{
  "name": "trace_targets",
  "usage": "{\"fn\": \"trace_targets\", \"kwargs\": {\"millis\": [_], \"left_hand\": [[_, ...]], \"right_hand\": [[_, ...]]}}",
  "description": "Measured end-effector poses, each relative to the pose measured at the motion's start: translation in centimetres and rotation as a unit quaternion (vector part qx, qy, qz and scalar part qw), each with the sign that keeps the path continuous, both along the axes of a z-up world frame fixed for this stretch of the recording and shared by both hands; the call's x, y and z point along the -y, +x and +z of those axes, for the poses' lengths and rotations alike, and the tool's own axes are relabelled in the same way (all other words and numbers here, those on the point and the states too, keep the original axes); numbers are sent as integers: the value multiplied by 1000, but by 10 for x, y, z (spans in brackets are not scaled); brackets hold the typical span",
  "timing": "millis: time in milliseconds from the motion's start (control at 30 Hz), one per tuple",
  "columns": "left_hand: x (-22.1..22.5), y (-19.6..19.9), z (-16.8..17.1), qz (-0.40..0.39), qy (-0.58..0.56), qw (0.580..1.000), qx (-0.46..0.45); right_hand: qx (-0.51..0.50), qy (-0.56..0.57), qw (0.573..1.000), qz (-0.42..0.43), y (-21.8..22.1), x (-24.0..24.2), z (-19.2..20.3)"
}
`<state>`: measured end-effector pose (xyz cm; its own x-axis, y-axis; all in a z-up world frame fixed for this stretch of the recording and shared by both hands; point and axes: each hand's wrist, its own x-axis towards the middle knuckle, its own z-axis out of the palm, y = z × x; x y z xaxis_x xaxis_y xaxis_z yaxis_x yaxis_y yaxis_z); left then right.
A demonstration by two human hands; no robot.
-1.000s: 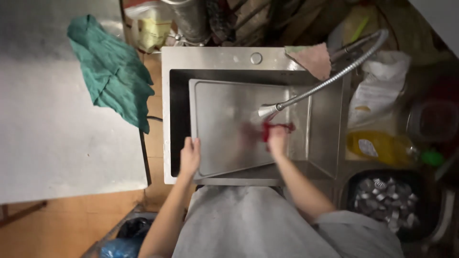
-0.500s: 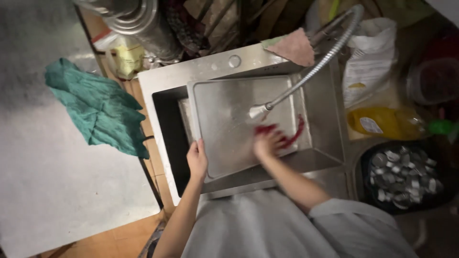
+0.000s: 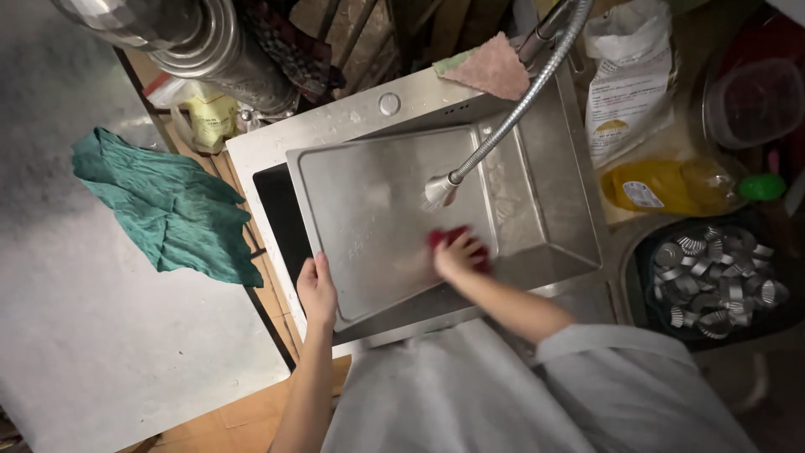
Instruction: Washing a metal baking tray in a sink and then drying it and lining it with parchment paper on a work table.
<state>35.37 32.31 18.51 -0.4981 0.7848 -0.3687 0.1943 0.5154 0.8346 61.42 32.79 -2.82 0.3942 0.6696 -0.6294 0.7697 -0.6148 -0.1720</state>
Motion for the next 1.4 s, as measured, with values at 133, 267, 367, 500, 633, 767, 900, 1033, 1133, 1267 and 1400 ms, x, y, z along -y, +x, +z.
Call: {"fn": "trace_targets", "kwargs": {"millis": [133, 267, 367, 500, 633, 767, 900, 1033, 1133, 1267, 1400], "left_hand": [[3, 6, -15, -7, 12, 1000, 1], [-10, 15, -14, -3, 32, 999, 13], [1, 36, -11, -1, 31, 999, 22], [-6, 37, -46, -20, 35, 998, -37], [-7, 36, -50, -21, -2, 999, -31], [4, 34, -65, -13, -20, 999, -28], [5, 44, -82, -29, 44, 996, -65], [3, 45, -84, -46, 49, 992, -107], [13, 42, -89, -34, 17, 990, -134], [19, 46, -77, -25, -12, 992, -120], [11, 40, -77, -19, -3, 994, -107]], "right_hand": [[-118, -83, 968, 205, -98, 32, 130], [-219, 131, 923, 288, -114, 0, 176], [-242, 330, 827, 386, -102, -48, 161], [-226, 505, 770, 319, -76, -160, 131], [-132, 418, 853, 282, 13, -182, 108], [31, 248, 955, 161, -8, -110, 70], [-218, 426, 825, 301, -108, -89, 139], [-224, 459, 789, 341, -86, -151, 117], [-158, 501, 811, 257, -46, -186, 72], [-89, 453, 860, 216, 45, -201, 14], [-129, 323, 927, 138, 108, -196, 22]]}}
